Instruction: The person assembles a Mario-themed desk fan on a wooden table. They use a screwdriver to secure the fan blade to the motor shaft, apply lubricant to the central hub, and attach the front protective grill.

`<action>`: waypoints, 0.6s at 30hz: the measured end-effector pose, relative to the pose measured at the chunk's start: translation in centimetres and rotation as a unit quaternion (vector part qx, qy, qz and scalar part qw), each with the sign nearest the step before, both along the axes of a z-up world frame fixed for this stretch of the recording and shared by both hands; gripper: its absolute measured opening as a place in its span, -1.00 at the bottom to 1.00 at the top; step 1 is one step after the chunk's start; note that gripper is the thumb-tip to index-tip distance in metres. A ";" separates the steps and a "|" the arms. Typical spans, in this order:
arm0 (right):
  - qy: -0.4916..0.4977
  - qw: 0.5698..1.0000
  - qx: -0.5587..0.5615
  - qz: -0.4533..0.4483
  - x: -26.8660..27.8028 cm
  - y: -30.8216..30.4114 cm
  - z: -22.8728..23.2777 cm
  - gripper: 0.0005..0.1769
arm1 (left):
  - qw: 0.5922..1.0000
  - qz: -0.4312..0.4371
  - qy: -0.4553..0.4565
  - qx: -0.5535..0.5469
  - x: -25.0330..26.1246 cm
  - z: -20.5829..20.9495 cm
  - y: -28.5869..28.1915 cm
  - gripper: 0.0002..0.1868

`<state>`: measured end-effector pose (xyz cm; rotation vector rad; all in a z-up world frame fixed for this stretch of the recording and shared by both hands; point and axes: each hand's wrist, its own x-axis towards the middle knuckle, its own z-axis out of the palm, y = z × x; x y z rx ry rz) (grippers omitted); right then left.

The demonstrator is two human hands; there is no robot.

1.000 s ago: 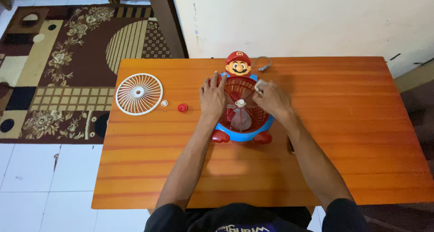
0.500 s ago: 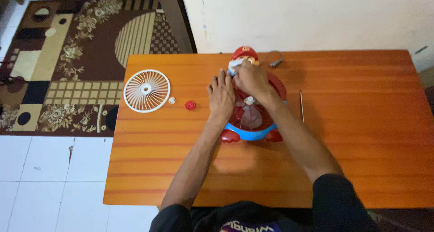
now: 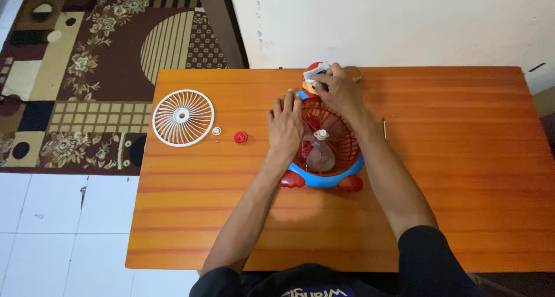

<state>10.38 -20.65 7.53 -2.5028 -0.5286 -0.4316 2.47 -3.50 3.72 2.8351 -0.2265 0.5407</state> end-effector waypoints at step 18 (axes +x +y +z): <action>-0.078 0.995 0.053 -0.035 0.7 -2.3 2.7 -0.78 | 1.000 0.009 0.012 -0.003 0.0 -0.5 0.0 -0.33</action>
